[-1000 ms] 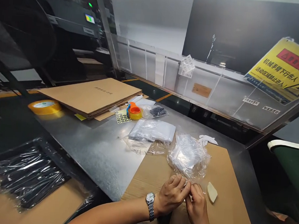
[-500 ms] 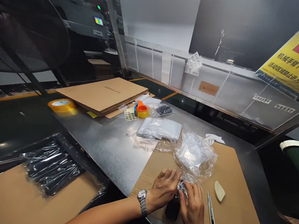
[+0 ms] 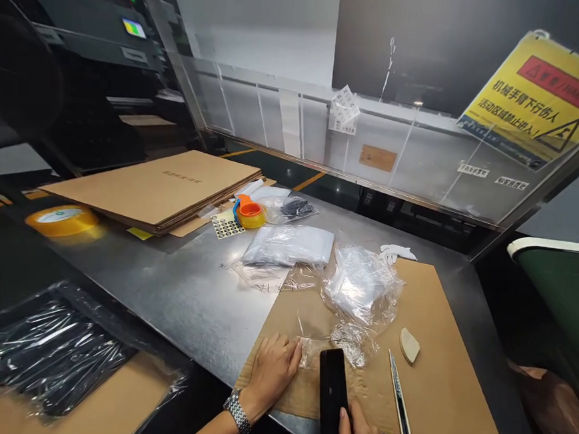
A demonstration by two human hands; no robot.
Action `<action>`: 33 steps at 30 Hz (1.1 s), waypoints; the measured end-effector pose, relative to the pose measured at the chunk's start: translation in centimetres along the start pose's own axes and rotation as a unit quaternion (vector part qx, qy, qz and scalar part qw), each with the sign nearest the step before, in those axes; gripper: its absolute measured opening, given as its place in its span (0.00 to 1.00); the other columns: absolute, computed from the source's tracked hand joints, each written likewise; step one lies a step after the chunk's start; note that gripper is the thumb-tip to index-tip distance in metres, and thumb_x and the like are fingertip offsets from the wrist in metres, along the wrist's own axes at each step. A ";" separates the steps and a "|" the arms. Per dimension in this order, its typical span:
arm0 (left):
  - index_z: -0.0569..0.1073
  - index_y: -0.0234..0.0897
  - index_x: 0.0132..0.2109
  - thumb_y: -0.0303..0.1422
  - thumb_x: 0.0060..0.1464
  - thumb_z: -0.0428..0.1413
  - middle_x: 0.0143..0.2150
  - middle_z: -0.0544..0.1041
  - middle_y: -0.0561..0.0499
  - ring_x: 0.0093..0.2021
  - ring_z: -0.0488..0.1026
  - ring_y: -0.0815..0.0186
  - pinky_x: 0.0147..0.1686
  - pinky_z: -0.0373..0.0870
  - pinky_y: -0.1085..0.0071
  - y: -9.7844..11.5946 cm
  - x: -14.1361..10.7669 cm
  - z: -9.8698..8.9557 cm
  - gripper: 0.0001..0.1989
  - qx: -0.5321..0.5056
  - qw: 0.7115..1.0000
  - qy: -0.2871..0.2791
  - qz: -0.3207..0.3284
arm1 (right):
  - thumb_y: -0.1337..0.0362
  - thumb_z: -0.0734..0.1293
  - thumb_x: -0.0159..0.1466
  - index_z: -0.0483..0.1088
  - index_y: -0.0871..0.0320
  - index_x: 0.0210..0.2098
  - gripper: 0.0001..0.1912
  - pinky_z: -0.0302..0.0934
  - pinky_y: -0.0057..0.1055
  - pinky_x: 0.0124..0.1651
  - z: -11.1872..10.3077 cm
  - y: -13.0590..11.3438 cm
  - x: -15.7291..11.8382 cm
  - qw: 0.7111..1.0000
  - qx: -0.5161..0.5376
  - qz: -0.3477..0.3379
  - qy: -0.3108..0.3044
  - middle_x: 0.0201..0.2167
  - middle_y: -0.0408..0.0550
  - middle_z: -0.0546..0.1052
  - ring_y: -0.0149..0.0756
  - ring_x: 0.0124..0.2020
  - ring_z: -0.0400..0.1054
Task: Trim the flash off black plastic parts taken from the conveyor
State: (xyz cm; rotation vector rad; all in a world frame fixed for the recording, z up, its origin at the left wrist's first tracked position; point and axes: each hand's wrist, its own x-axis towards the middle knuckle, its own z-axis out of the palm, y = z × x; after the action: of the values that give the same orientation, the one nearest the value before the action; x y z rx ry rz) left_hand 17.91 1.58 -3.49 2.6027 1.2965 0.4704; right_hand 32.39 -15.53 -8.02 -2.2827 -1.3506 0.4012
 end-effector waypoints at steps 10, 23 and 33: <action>0.74 0.43 0.44 0.32 0.61 0.42 0.33 0.79 0.51 0.34 0.74 0.64 0.33 0.63 0.71 0.1 -1.7 0.7 0.16 -0.113 0.987 -0.104 0.042 | 0.42 0.50 0.63 0.66 0.59 0.22 0.30 0.53 0.23 0.23 0.2 -2.1 -0.8 0.969 0.220 0.034 -0.108 0.16 0.39 0.63 0.27 0.19 0.59; 0.72 0.38 0.38 0.25 0.57 0.46 0.34 0.73 0.47 0.35 0.68 0.60 0.33 0.63 0.66 1.3 -2.6 0.0 0.11 -0.035 0.991 -0.013 0.129 | 0.57 0.50 0.66 0.69 0.54 0.30 0.20 0.52 0.28 0.24 1.8 -3.1 -1.2 0.999 -0.022 0.023 0.019 0.23 0.52 0.77 0.43 0.25 0.73; 0.70 0.36 0.37 0.22 0.55 0.44 0.26 0.74 0.49 0.26 0.70 0.62 0.25 0.65 0.69 2.1 -4.4 -0.5 0.11 -0.078 0.953 0.055 0.287 | 0.60 0.47 0.67 0.64 0.58 0.45 0.19 0.55 0.26 0.24 -1.5 -5.7 1.2 0.999 0.013 0.038 0.029 0.24 0.50 0.78 0.40 0.26 0.74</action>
State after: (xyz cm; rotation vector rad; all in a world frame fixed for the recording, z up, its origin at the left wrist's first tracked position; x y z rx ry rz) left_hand 16.81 -3.16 -3.20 2.8136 0.4701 0.7797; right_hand 29.40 -12.40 -3.83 -2.3110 -1.2272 0.3731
